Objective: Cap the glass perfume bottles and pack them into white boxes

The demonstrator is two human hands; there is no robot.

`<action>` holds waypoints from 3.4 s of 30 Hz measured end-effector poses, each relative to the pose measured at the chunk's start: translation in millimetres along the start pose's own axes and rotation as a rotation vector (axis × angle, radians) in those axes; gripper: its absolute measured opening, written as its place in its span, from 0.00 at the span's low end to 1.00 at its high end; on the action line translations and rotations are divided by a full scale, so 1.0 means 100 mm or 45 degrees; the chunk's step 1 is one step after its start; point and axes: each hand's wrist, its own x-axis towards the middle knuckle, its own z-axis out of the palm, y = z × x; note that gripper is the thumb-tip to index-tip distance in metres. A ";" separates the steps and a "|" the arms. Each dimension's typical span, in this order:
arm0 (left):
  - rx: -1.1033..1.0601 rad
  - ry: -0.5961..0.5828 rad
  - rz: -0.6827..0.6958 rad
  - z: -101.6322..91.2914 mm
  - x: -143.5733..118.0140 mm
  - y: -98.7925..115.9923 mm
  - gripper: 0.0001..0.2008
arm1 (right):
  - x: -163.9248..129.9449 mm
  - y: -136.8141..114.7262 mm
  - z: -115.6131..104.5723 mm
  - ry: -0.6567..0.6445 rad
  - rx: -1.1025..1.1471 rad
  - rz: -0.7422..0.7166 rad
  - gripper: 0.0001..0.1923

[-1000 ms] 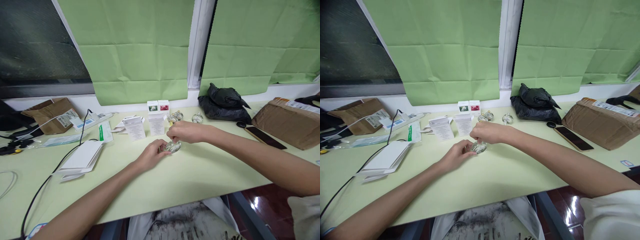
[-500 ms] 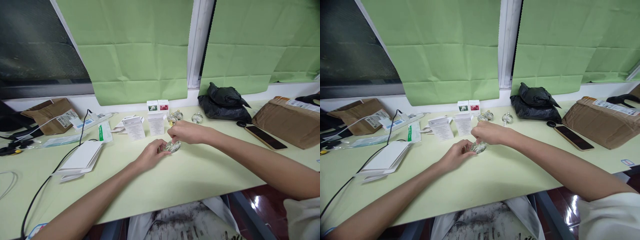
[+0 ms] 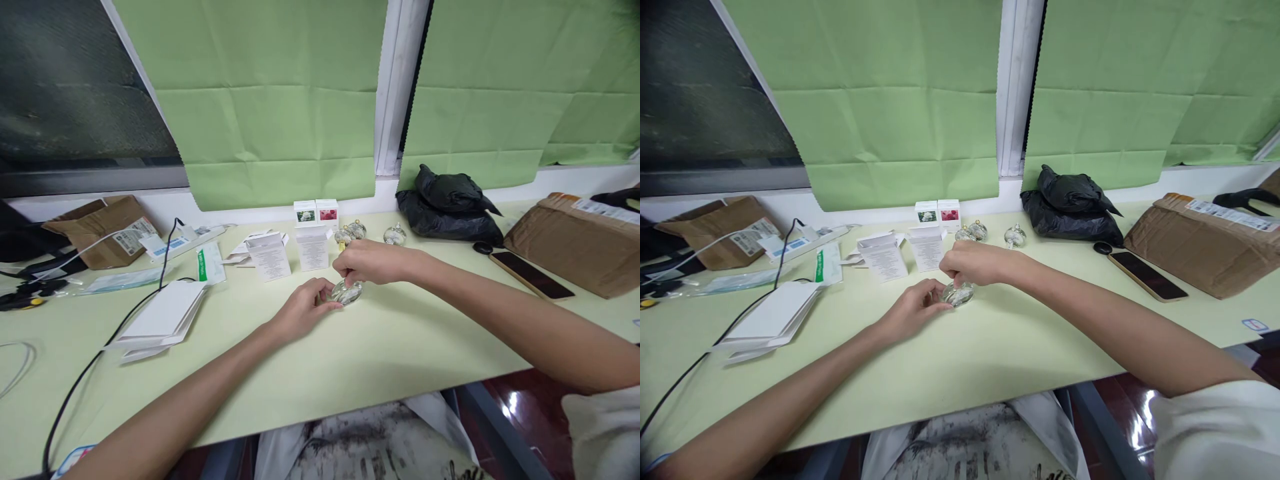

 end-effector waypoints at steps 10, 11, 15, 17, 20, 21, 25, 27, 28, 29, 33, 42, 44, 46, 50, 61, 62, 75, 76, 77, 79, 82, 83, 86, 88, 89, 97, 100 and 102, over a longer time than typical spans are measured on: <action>0.008 -0.002 0.032 0.01 0.01 -0.02 0.16 | -0.06 0.09 0.05 0.030 0.290 0.080 0.06; 0.009 -0.003 0.031 0.01 0.01 -0.02 0.16 | -0.06 0.10 0.05 0.024 0.310 0.090 0.06; 0.014 -0.013 0.031 0.00 0.01 -0.02 0.15 | 0.00 0.11 -0.02 -0.066 0.332 0.097 0.07; 0.013 -0.021 0.042 0.00 0.01 -0.02 0.15 | 0.04 0.11 -0.07 -0.134 0.344 0.095 0.08; 0.008 -0.020 0.051 0.00 0.01 -0.02 0.14 | 0.05 0.08 -0.10 -0.202 0.347 0.112 0.08; 0.009 -0.018 0.050 0.00 0.01 -0.01 0.14 | 0.04 0.06 -0.10 -0.189 0.318 0.112 0.08; 0.011 -0.014 0.062 0.00 0.01 -0.01 0.13 | -0.04 -0.02 -0.01 0.017 0.103 0.076 0.10; 0.013 -0.016 0.063 0.00 0.02 -0.01 0.13 | -0.07 -0.03 0.03 0.071 0.083 0.077 0.09; 0.015 -0.017 0.057 0.00 0.02 -0.01 0.13 | -0.08 -0.02 0.04 0.070 0.110 0.088 0.09; 0.019 -0.018 0.048 0.00 0.02 -0.01 0.13 | -0.08 -0.01 0.04 0.055 0.154 0.105 0.09; 0.019 -0.030 0.035 -0.01 0.01 -0.01 0.14 | -0.07 0.04 0.02 -0.004 0.296 0.160 0.08; 0.050 -0.011 0.060 0.01 0.03 -0.05 0.15 | -0.22 -0.02 0.16 0.229 0.268 0.163 0.08; 0.075 -0.002 0.084 0.01 0.03 -0.05 0.15 | -0.25 -0.02 0.23 0.288 0.263 0.179 0.07; 0.112 0.009 0.123 0.00 0.02 -0.05 0.14 | -0.27 -0.02 0.30 0.352 0.265 0.187 0.08; 0.176 0.024 0.189 0.00 0.01 -0.04 0.15 | -0.30 0.00 0.45 0.491 0.251 0.161 0.09; 0.186 0.054 0.239 0.00 0.00 -0.05 0.15 | -0.35 0.04 0.80 0.735 0.401 0.218 0.12; 0.183 0.058 0.238 0.00 0.00 -0.05 0.15 | -0.36 0.04 0.81 0.752 0.430 0.214 0.12; 0.206 0.096 0.306 0.00 -0.01 -0.03 0.13 | -0.33 0.05 0.89 0.866 0.685 0.247 0.04; 0.205 0.093 0.297 0.00 -0.01 -0.03 0.13 | -0.33 0.05 0.89 0.868 0.699 0.249 0.04; 0.201 0.090 0.286 -0.01 -0.01 -0.03 0.13 | -0.33 0.05 0.88 0.871 0.718 0.250 0.05; 0.192 0.090 0.261 0.00 0.00 -0.04 0.14 | -0.33 0.06 0.89 0.872 0.786 0.254 0.07; 0.184 0.110 0.231 0.00 0.01 -0.07 0.14 | -0.33 0.13 0.91 0.914 1.000 0.268 0.11; 0.183 0.118 0.227 0.00 0.01 -0.08 0.15 | -0.33 0.16 0.91 0.934 1.089 0.278 0.12; 0.184 0.127 0.223 0.00 0.01 -0.10 0.15 | -0.32 0.23 0.93 0.979 1.329 0.314 0.15; 0.196 0.121 0.215 -0.01 0.01 -0.10 0.15 | -0.32 0.25 0.94 0.981 1.464 0.351 0.16; 0.204 0.118 0.208 -0.01 0.01 -0.10 0.15 | -0.31 0.25 0.94 0.980 1.527 0.370 0.17; 0.225 0.115 0.191 -0.02 0.00 -0.12 0.16 | -0.30 0.22 0.95 0.923 1.755 0.431 0.22; 0.222 0.109 0.177 -0.02 0.00 -0.13 0.16 | -0.28 0.22 0.97 0.942 1.641 0.434 0.21; 0.222 0.109 0.169 -0.03 0.00 -0.14 0.16 | -0.27 0.21 0.99 0.981 1.509 0.441 0.22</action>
